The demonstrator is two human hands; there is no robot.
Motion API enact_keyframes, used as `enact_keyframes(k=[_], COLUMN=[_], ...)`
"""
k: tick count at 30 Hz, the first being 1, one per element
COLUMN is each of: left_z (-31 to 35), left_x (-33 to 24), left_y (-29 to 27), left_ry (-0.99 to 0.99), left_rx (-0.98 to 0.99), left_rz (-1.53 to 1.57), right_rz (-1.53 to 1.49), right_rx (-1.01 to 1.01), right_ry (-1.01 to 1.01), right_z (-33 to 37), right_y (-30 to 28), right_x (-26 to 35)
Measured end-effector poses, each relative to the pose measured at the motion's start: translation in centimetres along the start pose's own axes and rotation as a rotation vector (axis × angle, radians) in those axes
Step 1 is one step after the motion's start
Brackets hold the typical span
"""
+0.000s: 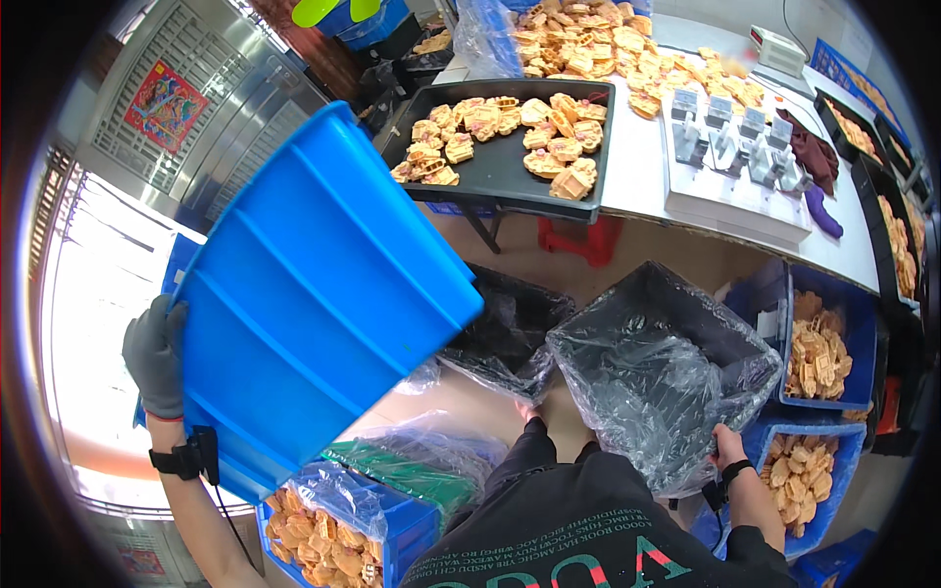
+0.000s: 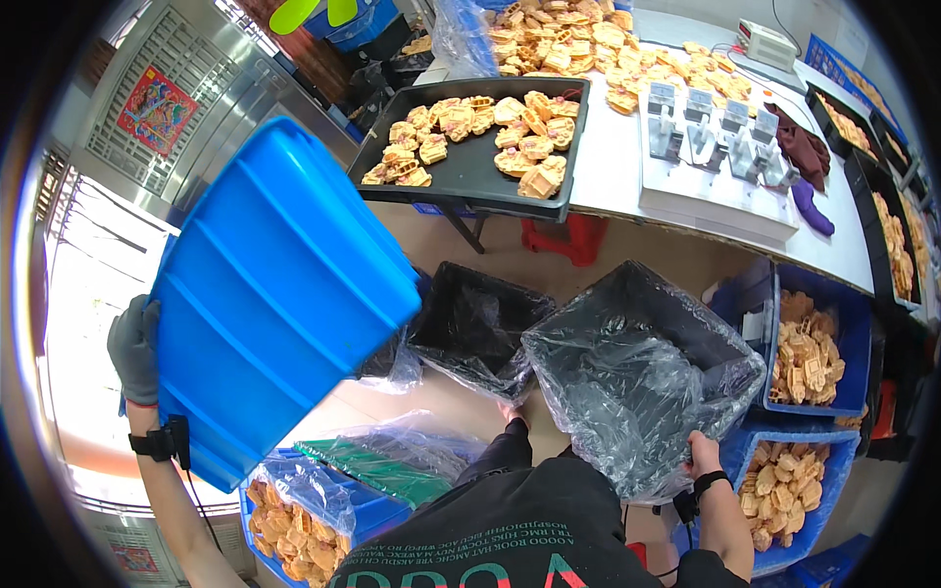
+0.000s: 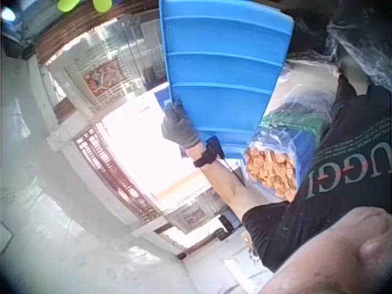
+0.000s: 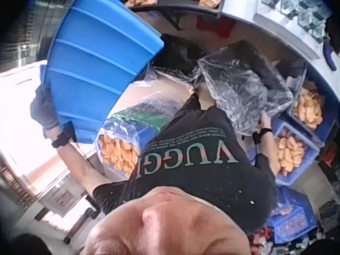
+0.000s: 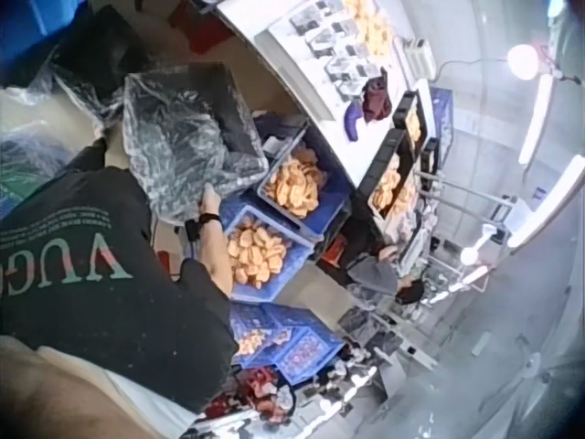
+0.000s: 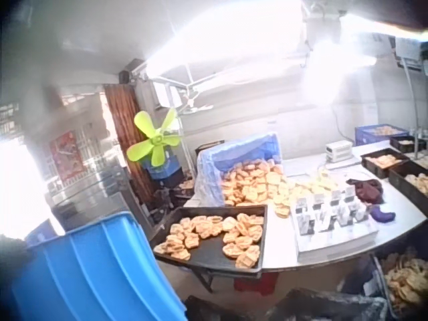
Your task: Transfer waffles from a tray and stack them neatly into a plastic-lined container.
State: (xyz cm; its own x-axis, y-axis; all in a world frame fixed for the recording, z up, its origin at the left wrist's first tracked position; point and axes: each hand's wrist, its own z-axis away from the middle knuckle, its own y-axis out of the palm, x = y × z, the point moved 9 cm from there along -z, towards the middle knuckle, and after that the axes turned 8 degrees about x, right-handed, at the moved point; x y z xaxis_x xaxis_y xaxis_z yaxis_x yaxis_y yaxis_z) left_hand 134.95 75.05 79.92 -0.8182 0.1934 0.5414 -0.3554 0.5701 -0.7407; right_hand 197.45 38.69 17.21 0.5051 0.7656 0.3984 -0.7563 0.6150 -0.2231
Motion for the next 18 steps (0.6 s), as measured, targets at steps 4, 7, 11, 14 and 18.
enact_keyframes(k=[4,7,11,14,18], left_z=[-0.9,-0.3,0.4,0.9,1.4], left_x=[-5.5,-9.2,-13.3,-15.9,-20.9], left_y=[0.5,1.8,6.9,10.9,16.7], left_ry=[0.12,0.161,0.143,0.091,0.021], left_rx=[0.048,0.099,0.285,0.406,0.703], left_rz=[0.148,0.31,0.676,0.791,0.874], right_rz=[-0.029,0.043,0.063,0.046,0.148], right_rx=[0.07,0.033,0.089,0.109,0.038], right_ry=[-0.008,-0.017,-0.11,-0.17,-0.2], right_z=[-1.6,-1.9,-1.1,-0.1,-2.0], right_y=[-1.0,-1.5,-1.0,-0.5,-0.7], right_x=[-1.3,-1.6,-0.3,0.5,-1.4])
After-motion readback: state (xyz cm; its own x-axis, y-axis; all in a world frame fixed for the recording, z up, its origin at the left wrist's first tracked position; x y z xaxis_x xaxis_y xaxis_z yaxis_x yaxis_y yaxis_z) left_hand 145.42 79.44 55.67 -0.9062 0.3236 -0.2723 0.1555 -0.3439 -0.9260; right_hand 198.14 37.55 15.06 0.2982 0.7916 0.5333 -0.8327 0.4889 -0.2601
